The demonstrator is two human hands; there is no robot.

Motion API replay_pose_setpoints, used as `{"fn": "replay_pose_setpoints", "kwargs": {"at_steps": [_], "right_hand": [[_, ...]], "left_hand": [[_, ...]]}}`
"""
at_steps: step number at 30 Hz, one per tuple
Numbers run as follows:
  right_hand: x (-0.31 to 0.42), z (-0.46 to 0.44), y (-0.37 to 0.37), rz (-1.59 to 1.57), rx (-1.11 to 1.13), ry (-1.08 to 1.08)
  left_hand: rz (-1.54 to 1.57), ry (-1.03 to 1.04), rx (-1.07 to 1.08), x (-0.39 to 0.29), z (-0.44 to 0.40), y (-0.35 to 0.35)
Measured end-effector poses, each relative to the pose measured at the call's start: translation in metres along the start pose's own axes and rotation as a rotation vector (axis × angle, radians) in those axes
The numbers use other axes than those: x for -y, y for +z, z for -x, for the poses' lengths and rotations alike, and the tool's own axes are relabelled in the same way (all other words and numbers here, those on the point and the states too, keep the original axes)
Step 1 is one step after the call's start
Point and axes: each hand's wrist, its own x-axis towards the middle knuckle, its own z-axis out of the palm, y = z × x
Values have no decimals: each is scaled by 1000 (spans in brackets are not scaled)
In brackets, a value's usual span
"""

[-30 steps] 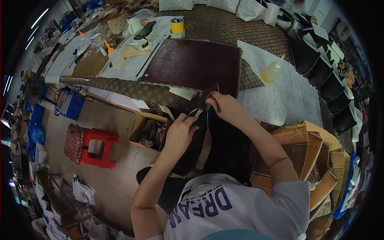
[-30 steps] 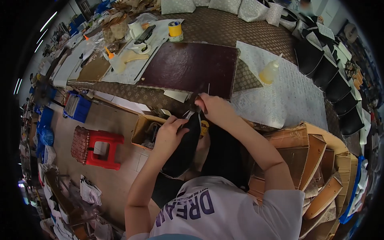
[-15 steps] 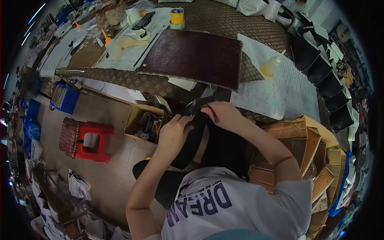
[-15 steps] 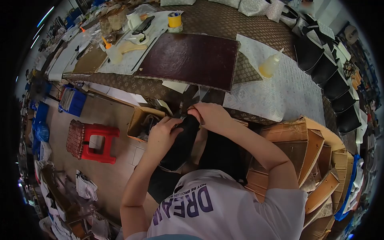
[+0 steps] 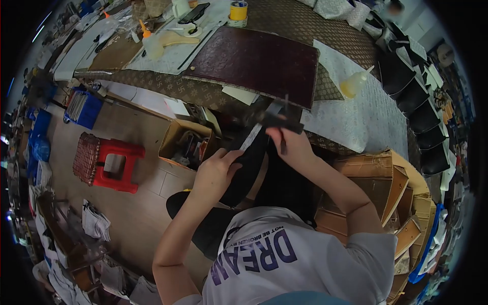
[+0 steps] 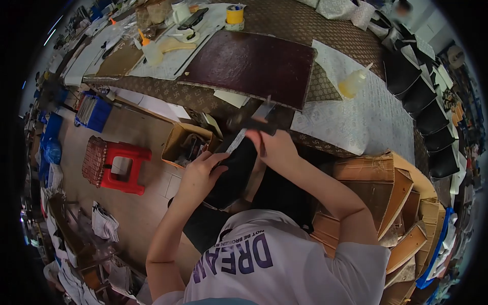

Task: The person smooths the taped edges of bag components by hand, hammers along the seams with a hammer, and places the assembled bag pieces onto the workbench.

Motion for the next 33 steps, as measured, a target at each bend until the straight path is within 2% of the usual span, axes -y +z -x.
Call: {"fn": "replay_pose_setpoints", "kwargs": {"at_steps": [3,7,8,9,11,12,13,14,16,17,20,21,24,25,27,30,31,33], "right_hand": [[1,5,-5,17,474,176],[14,-4,3,44,56,190],[18,4,1,-62,149,96],[16,5,1,-33,277,91],[14,10,-1,31,523,86],[9,0,-2,120,464,115],[8,-12,-2,207,406,141],[18,-13,-2,187,240,196],[29,8,9,-109,125,260],[23,19,9,-160,236,2],[23,13,6,-22,560,82],[22,1,6,46,476,125],[37,10,19,-222,18,168],[49,18,10,-373,175,274],[33,30,10,-68,637,-30],[20,-2,8,83,427,45],[31,-9,5,146,269,60],[42,3,10,-175,106,131]], "left_hand": [[88,56,-83,17,7,11],[-40,128,-182,13,16,12],[-87,137,-174,8,21,4],[-137,152,-164,2,23,-5],[-86,12,-3,-3,30,-18],[-56,-62,72,-4,35,-19],[-46,-59,46,-2,38,-17],[-37,-56,15,2,40,-12],[1,-56,-62,11,46,-4],[26,-51,-99,14,49,0],[43,3,-226,20,54,10],[42,21,-274,21,56,13],[-42,98,-399,23,58,19],[-84,111,-407,22,59,19],[-172,160,-419,22,55,17],[-120,136,-442,23,46,29],[-114,146,-430,23,42,30],[-104,151,-408,24,40,31]]}}
